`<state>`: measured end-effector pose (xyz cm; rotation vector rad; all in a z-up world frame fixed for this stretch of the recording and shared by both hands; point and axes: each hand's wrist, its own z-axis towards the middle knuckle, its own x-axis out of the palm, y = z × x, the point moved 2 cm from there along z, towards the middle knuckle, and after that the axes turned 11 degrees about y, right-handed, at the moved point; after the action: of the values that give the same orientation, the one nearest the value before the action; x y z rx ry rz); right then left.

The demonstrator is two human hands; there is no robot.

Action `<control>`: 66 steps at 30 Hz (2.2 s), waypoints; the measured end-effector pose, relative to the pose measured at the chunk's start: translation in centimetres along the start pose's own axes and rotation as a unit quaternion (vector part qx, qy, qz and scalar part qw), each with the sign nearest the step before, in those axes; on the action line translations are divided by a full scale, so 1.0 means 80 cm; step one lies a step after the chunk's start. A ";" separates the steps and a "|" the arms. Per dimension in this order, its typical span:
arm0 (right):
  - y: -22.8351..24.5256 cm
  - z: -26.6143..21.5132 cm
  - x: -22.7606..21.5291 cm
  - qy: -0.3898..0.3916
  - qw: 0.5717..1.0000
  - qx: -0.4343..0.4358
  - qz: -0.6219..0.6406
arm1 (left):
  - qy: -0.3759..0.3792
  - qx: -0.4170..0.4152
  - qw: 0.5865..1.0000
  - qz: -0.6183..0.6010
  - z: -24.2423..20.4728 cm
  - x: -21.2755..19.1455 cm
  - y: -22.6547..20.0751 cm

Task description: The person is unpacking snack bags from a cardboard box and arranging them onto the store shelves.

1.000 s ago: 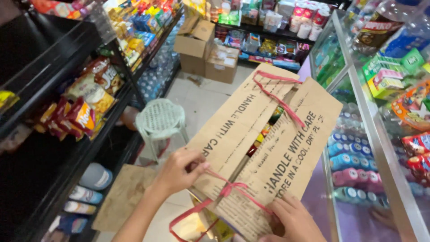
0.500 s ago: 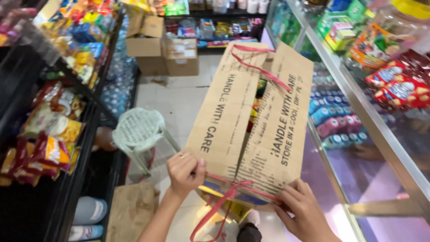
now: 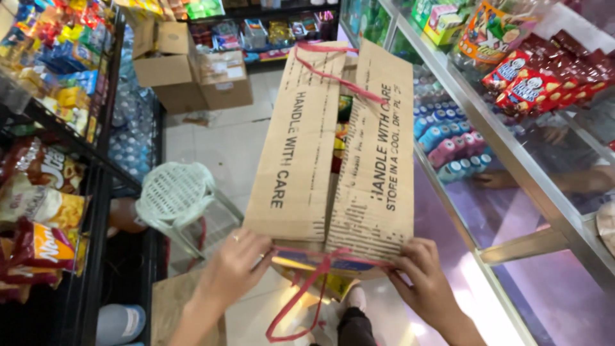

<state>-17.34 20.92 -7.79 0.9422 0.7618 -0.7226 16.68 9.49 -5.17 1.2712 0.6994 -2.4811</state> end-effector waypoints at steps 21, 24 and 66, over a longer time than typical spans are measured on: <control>-0.022 0.000 -0.016 -0.009 0.998 0.052 0.026 | -0.136 -0.363 0.894 0.223 -0.341 0.044 0.228; -0.018 -0.006 -0.009 -0.070 0.997 0.034 0.025 | 0.135 -0.476 0.866 -0.075 -0.464 0.118 0.346; -0.075 -0.037 0.002 -0.145 0.949 0.265 0.092 | -0.216 -0.252 0.732 -0.596 0.088 0.036 0.098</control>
<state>-22.80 21.14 -11.64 1.3361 0.2106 -0.8958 13.59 -0.95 -6.33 -0.1565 2.3499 -2.7828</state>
